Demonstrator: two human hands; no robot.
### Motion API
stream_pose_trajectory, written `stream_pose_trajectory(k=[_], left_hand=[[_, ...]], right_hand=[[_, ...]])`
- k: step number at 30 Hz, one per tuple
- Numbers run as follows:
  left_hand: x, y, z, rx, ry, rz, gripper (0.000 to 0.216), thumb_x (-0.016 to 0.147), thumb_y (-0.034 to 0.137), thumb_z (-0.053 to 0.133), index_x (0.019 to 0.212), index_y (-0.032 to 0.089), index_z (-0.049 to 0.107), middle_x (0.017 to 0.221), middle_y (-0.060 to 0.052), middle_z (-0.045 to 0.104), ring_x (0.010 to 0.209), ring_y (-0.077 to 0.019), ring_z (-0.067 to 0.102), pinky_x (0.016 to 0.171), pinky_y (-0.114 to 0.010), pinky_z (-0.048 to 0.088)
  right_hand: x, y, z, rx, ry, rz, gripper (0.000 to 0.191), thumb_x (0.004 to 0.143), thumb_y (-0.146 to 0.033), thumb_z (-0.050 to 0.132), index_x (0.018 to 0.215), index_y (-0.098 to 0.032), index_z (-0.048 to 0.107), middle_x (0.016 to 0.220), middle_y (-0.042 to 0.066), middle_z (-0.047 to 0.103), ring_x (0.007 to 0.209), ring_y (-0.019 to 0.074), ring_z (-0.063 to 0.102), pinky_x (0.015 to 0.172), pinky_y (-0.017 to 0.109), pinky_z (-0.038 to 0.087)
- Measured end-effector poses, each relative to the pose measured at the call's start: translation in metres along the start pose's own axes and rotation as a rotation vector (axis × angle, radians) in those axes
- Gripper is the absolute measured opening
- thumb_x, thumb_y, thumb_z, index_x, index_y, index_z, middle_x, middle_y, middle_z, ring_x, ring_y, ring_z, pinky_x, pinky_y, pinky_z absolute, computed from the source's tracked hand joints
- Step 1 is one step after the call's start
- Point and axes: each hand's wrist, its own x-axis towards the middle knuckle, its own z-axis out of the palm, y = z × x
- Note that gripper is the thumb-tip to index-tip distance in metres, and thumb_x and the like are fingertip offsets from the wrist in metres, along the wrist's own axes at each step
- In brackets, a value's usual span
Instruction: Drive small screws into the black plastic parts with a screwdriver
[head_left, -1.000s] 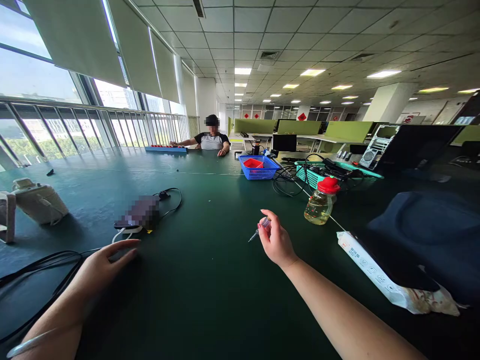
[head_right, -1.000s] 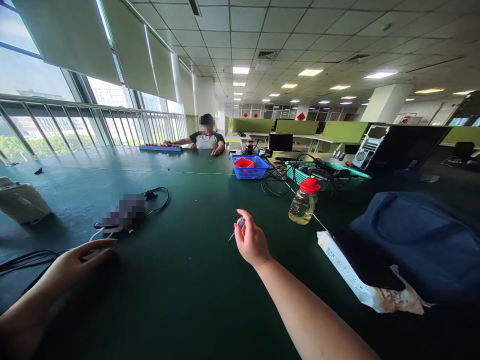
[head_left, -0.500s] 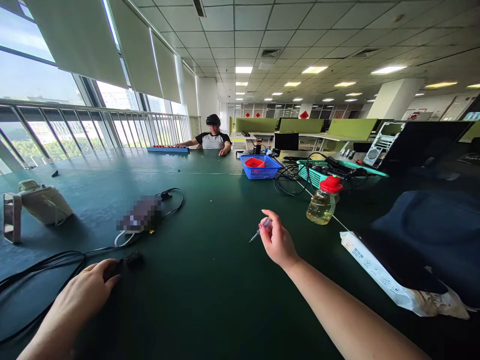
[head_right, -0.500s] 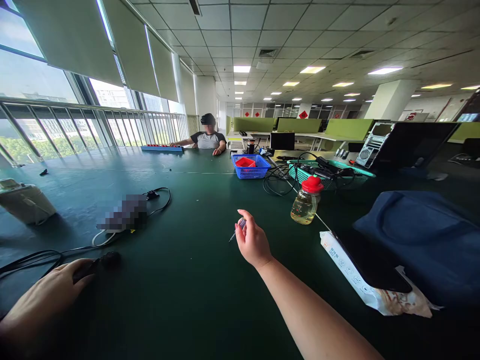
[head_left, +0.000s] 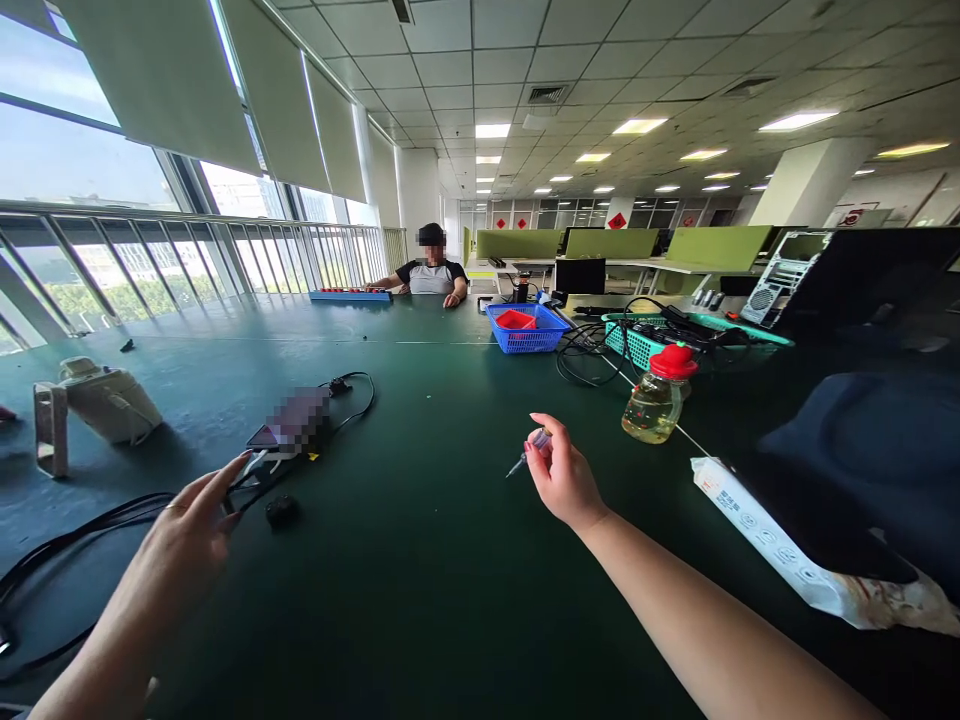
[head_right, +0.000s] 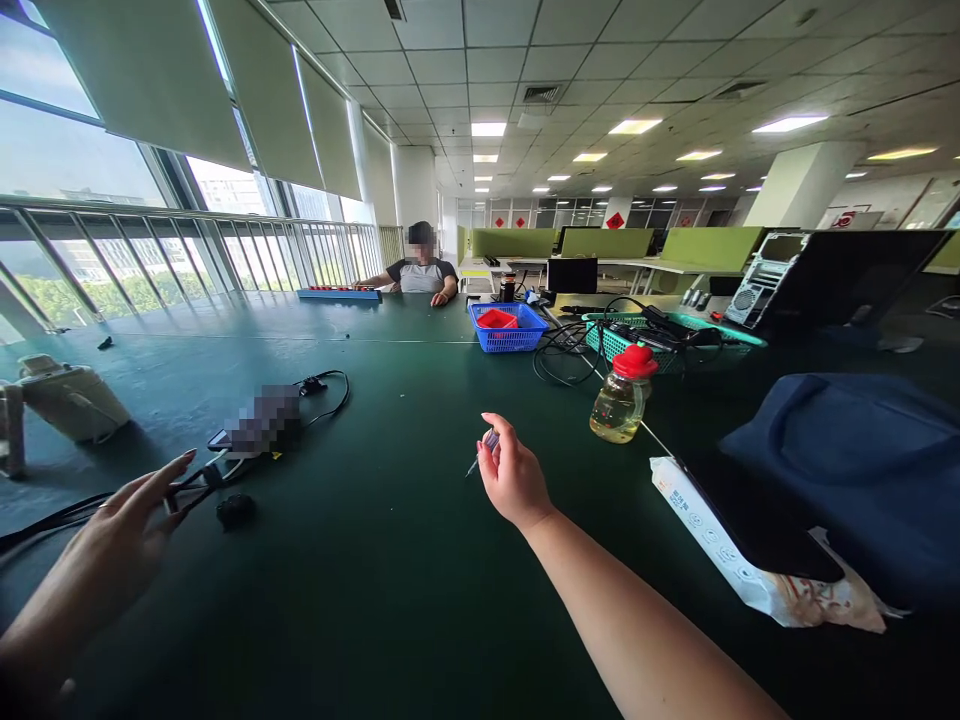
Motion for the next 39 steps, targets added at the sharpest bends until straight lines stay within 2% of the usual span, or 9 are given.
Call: stream_pose_trajectory(k=[4,9,15,19,25,35,39], left_hand=[[0.005,-0.003,0.018,-0.075,-0.128,0.066,0.075,0.075,0.035,0.043,0.148,0.020,0.043,0.123,-0.010,0.070,0.112,-0.0328,0.064,0.098,-0.044,0.051],[0.005,-0.004,0.032,-0.077,-0.241,0.075,0.073,0.073,0.033,0.043,0.144,0.017,0.049,0.124,-0.012,0.070,0.115,-0.0339,0.063,0.101,-0.046,0.049],[0.005,-0.006,0.037,-0.075,-0.169,0.157,0.066,0.071,0.031,0.044,0.133,0.019,0.059,0.116,-0.010,0.073,0.112,-0.0339,0.065,0.103,-0.046,0.049],[0.002,-0.010,0.041,-0.015,-0.135,0.215,0.062,0.077,0.027,0.037,0.136,0.025,0.056,0.121,-0.004,0.072,0.114,-0.0309,0.064,0.103,-0.048,0.050],[0.000,-0.017,0.045,0.037,-0.136,0.263,0.062,0.082,0.023,0.035,0.142,0.022,0.052,0.132,-0.009,0.065,0.120,-0.0314,0.061,0.106,-0.048,0.048],[-0.002,-0.022,0.050,0.058,-0.192,0.213,0.068,0.081,0.019,0.037,0.149,0.021,0.043,0.135,-0.007,0.064,0.124,-0.0298,0.060,0.108,-0.046,0.047],[-0.005,-0.012,0.042,0.035,-0.212,0.171,0.066,0.085,0.033,0.041,0.149,0.020,0.042,0.140,-0.011,0.059,0.122,-0.0321,0.061,0.106,-0.046,0.048]], right_hand=[[0.000,0.000,0.000,-0.003,0.003,0.001,0.034,0.097,-0.026,0.046,0.130,-0.019,0.043,0.085,0.006,0.069,0.065,0.0184,0.068,0.063,0.032,0.058],[0.000,0.000,0.000,-0.004,-0.005,0.014,0.033,0.097,-0.027,0.046,0.130,-0.019,0.044,0.085,0.006,0.069,0.063,0.0176,0.067,0.062,0.031,0.058],[0.000,0.000,0.000,0.015,-0.004,0.013,0.033,0.097,-0.027,0.046,0.130,-0.019,0.044,0.087,0.006,0.068,0.063,0.0164,0.067,0.063,0.030,0.058],[0.000,-0.002,0.000,0.027,-0.014,0.013,0.033,0.098,-0.027,0.046,0.130,-0.020,0.043,0.088,0.006,0.068,0.064,0.0161,0.067,0.064,0.030,0.058],[0.000,-0.002,0.000,0.025,-0.011,0.013,0.034,0.097,-0.026,0.046,0.130,-0.021,0.043,0.088,0.006,0.068,0.065,0.0167,0.067,0.065,0.031,0.058],[0.000,0.000,0.001,0.012,0.003,-0.012,0.034,0.097,-0.025,0.046,0.131,-0.020,0.043,0.087,0.006,0.068,0.066,0.0169,0.067,0.064,0.031,0.058],[0.000,-0.001,0.002,0.006,0.006,-0.015,0.034,0.098,-0.024,0.046,0.131,-0.019,0.042,0.086,0.005,0.068,0.064,0.0166,0.067,0.064,0.031,0.058]])
